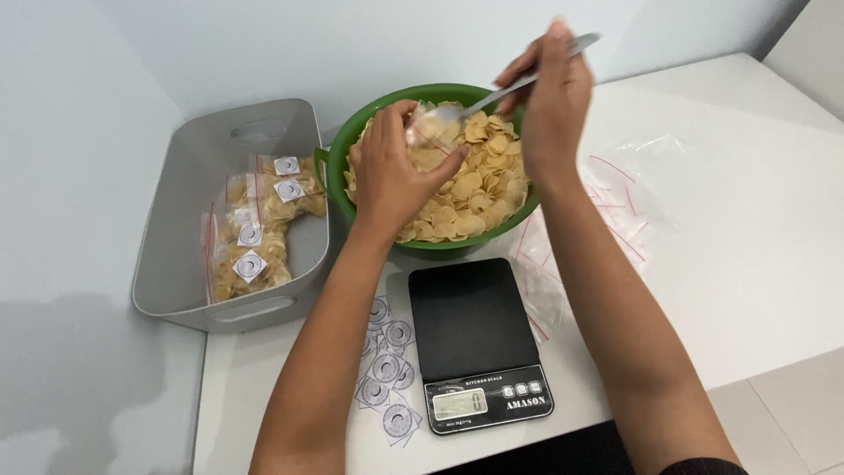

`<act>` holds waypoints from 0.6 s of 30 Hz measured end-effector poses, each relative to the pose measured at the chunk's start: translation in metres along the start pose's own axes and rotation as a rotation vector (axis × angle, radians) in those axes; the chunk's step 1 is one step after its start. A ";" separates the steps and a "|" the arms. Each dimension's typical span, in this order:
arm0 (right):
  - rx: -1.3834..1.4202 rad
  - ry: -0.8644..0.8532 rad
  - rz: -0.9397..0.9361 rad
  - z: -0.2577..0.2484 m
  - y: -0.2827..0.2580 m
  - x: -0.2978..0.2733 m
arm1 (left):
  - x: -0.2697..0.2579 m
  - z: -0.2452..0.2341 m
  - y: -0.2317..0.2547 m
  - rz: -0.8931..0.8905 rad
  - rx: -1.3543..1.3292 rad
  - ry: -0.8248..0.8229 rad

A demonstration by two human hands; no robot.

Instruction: Scooping snacks from a bowl into small bags, weighing them on a scale, and sealing them for distribution.

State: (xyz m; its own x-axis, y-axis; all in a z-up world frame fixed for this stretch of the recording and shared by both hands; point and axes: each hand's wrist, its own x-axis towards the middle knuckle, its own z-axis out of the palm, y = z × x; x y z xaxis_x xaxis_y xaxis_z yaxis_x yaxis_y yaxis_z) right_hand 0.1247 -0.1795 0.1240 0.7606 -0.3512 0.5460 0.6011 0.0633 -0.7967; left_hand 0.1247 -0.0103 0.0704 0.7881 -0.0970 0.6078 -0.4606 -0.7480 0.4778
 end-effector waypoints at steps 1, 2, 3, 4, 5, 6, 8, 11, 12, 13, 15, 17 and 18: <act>0.000 0.000 -0.002 0.001 0.000 -0.004 | 0.000 -0.002 0.002 0.001 -0.001 0.001; -0.061 -0.090 -0.175 0.002 0.000 -0.009 | -0.001 -0.003 0.004 -0.004 -0.022 0.016; -0.122 -0.180 -0.348 0.003 0.000 -0.014 | -0.002 -0.005 0.006 -0.010 -0.043 0.030; -0.123 -0.180 -0.346 0.003 0.006 -0.014 | -0.003 -0.005 0.006 -0.011 -0.044 0.029; -0.071 -0.076 -0.396 0.003 0.012 -0.014 | -0.004 -0.005 0.006 -0.011 -0.055 0.047; -0.018 0.028 -0.448 0.002 0.017 -0.013 | -0.003 -0.006 0.007 -0.010 -0.065 0.068; 0.021 0.125 -0.381 -0.001 0.019 -0.008 | -0.004 -0.003 0.004 -0.003 -0.058 0.089; 0.045 0.247 -0.244 -0.008 0.024 -0.003 | -0.003 -0.001 0.004 0.000 -0.055 0.109; 0.033 0.272 -0.170 -0.010 0.027 -0.004 | -0.005 -0.002 0.004 -0.007 -0.053 0.107; 0.031 0.267 -0.167 -0.013 0.028 -0.002 | -0.005 0.001 0.003 -0.013 -0.053 0.108; 0.012 0.366 -0.057 -0.015 0.032 0.002 | -0.005 0.003 0.000 -0.025 -0.051 0.112; -0.022 0.373 -0.059 -0.018 0.034 0.004 | -0.004 0.005 -0.004 -0.023 -0.040 0.124; -0.057 0.386 -0.061 -0.020 0.035 0.005 | -0.004 0.007 -0.005 -0.018 -0.030 0.132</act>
State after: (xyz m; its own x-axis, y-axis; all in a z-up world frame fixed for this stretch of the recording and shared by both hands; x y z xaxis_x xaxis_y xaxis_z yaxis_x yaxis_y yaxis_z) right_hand 0.1448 -0.1977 0.0932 0.5691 -0.6789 0.4640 0.6197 -0.0169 -0.7847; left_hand 0.1267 -0.0107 0.0611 0.7367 0.0055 0.6762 -0.4601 -0.7287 0.5073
